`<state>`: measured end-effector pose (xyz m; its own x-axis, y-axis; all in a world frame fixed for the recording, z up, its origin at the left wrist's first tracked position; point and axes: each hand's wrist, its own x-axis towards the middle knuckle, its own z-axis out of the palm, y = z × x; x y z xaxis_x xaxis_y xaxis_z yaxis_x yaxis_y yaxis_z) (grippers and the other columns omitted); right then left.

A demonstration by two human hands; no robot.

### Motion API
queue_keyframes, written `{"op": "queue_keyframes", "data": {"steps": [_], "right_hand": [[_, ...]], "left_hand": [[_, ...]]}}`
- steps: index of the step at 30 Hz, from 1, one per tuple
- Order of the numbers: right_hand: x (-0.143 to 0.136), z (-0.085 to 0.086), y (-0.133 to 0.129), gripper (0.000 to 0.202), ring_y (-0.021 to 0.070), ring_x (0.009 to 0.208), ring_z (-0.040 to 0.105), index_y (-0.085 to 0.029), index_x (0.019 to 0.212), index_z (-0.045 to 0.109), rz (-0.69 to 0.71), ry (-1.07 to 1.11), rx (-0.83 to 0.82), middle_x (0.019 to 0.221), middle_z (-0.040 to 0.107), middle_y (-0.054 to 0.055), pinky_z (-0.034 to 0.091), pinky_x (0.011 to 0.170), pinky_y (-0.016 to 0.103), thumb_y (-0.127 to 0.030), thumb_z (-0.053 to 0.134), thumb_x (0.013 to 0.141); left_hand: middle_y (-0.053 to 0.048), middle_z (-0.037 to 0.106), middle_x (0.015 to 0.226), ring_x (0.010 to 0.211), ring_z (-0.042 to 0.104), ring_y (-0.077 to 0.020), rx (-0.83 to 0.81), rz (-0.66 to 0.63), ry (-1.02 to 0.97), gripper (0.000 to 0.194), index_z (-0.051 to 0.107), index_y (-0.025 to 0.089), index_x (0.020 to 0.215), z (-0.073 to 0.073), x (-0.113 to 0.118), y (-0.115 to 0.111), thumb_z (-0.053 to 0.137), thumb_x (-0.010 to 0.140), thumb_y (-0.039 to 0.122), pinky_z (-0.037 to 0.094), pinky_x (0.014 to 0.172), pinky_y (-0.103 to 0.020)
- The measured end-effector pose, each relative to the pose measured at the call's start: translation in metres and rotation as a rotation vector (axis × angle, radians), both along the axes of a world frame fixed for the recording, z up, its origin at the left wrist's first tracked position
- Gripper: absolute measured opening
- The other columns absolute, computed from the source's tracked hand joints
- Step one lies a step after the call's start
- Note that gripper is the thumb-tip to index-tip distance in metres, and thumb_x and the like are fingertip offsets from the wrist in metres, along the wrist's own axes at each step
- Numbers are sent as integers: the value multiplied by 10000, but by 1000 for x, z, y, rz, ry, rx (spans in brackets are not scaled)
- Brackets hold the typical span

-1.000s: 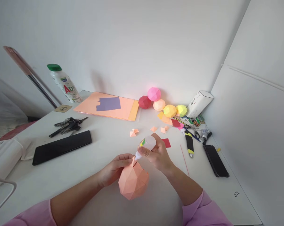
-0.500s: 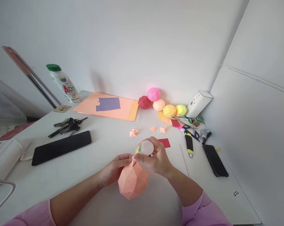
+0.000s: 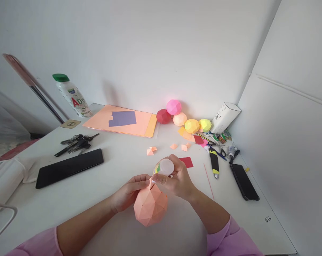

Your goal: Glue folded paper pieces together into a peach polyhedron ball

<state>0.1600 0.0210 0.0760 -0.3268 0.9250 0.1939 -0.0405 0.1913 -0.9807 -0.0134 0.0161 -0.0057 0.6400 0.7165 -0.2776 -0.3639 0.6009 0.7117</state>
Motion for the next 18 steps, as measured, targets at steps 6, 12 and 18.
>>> {"op": "queue_keyframes", "data": {"steps": [6,12,18], "right_hand": [[-1,1,1,323,166,665,578,-220,722,476,-51,-1,41,741,621,4,444,563,297,-324,781,699],[0,3,0,289,177,697,600,-230,746,484,-70,27,87,768,635,8,467,579,309,-311,761,728],[-1,1,-2,283,171,716,601,-228,754,476,-34,54,139,770,626,3,477,600,307,-272,754,734]], "left_hand": [[8,511,600,526,442,-95,10,-3,-15,304,559,138,629,3,0,0,726,699,383,300,537,-227],[0,523,620,542,456,-102,22,-6,-39,291,564,136,638,5,0,0,719,709,372,314,548,-233],[3,510,634,559,457,-105,31,4,-58,271,567,136,661,2,-1,0,700,731,362,319,563,-237]]}}
